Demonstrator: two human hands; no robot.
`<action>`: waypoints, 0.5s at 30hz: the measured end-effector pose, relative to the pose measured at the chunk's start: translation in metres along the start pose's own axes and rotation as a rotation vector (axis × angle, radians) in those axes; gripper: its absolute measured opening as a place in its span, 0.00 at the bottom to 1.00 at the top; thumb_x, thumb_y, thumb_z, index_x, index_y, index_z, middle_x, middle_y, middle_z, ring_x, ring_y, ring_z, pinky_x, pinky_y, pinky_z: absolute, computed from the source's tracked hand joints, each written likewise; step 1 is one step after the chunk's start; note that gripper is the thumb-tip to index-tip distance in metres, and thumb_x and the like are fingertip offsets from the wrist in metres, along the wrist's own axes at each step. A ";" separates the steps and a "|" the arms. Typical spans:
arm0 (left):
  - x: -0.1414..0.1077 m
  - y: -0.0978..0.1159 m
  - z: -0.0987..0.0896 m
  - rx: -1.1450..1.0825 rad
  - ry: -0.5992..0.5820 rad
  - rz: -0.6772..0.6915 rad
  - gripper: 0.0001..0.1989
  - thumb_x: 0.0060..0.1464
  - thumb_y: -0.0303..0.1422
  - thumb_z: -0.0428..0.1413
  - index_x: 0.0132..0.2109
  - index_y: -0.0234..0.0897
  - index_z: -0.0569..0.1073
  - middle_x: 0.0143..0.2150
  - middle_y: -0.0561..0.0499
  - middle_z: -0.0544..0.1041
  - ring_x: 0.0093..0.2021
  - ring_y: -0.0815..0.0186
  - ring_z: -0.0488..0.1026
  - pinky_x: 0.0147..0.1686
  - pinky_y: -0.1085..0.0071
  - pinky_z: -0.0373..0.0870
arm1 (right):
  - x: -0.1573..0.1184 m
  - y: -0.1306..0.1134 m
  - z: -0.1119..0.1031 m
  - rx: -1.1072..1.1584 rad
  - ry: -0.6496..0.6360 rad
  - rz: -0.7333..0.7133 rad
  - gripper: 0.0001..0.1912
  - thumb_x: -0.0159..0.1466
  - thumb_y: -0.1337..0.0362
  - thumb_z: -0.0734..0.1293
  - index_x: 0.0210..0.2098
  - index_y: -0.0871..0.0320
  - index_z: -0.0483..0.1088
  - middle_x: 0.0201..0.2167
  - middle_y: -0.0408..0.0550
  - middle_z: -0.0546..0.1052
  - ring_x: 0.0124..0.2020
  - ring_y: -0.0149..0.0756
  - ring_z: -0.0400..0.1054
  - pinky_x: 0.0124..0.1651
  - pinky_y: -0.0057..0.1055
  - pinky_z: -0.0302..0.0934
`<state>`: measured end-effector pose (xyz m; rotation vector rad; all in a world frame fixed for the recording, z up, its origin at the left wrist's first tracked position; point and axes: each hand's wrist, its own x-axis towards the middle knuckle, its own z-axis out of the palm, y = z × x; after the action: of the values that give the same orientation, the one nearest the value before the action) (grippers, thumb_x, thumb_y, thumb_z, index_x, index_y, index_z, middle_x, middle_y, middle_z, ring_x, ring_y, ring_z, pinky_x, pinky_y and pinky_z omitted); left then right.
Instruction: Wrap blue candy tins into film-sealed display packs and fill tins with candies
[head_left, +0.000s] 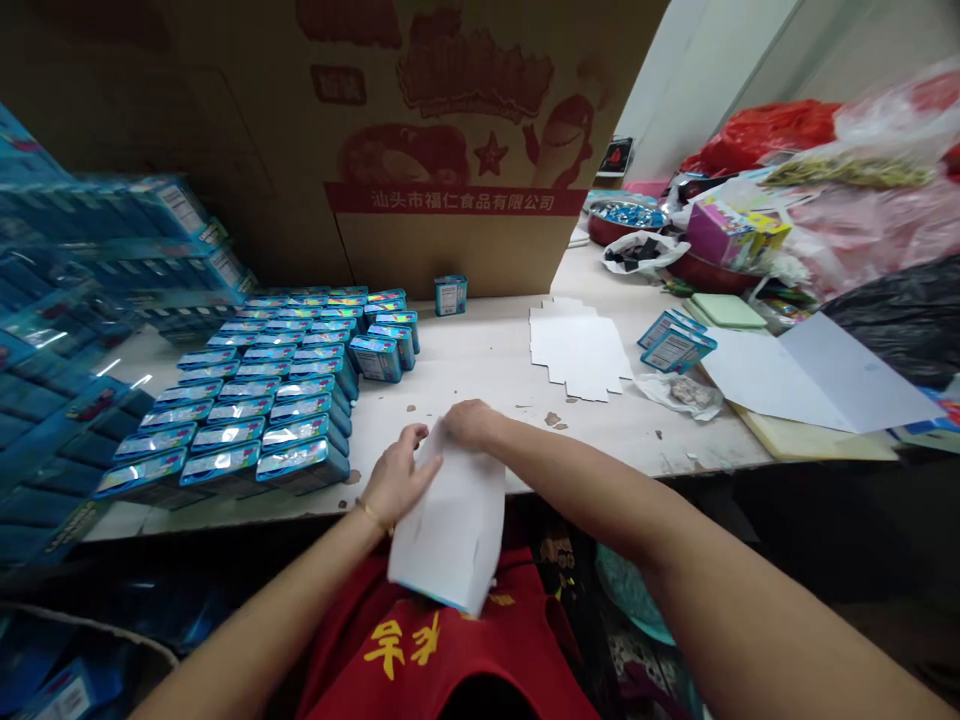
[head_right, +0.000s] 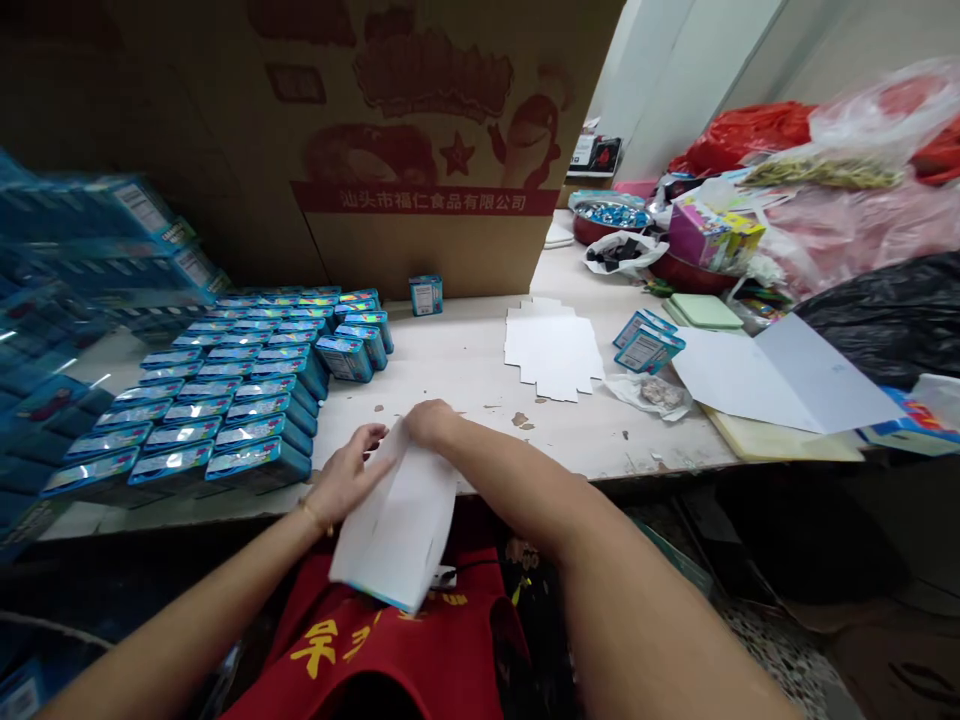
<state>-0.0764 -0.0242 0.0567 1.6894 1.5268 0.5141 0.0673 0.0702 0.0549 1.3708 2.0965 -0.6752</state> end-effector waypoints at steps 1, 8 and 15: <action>-0.017 0.007 -0.003 0.056 0.066 0.123 0.21 0.51 0.37 0.49 0.53 0.38 0.61 0.52 0.44 0.69 0.52 0.59 0.65 0.51 0.62 0.61 | -0.005 0.014 0.000 0.004 0.004 0.045 0.15 0.49 0.74 0.65 0.37 0.65 0.72 0.41 0.61 0.74 0.45 0.48 0.67 0.46 0.38 0.61; -0.062 0.008 0.039 0.461 0.077 0.501 0.30 0.55 0.37 0.46 0.62 0.38 0.49 0.61 0.45 0.57 0.61 0.57 0.52 0.59 0.56 0.51 | -0.025 0.089 0.024 0.127 0.063 0.360 0.14 0.52 0.75 0.61 0.36 0.69 0.72 0.31 0.64 0.75 0.33 0.46 0.71 0.30 0.33 0.64; 0.005 -0.027 0.056 0.617 0.030 0.406 0.25 0.52 0.31 0.51 0.57 0.35 0.58 0.58 0.40 0.61 0.57 0.55 0.57 0.53 0.58 0.58 | -0.058 0.076 0.021 0.148 0.324 0.293 0.17 0.60 0.59 0.59 0.43 0.63 0.67 0.41 0.59 0.72 0.42 0.46 0.67 0.38 0.37 0.62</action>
<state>-0.0509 -0.0363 0.0010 2.5043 1.4507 0.2788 0.1611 0.0451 0.0700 1.9334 2.0508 -0.5213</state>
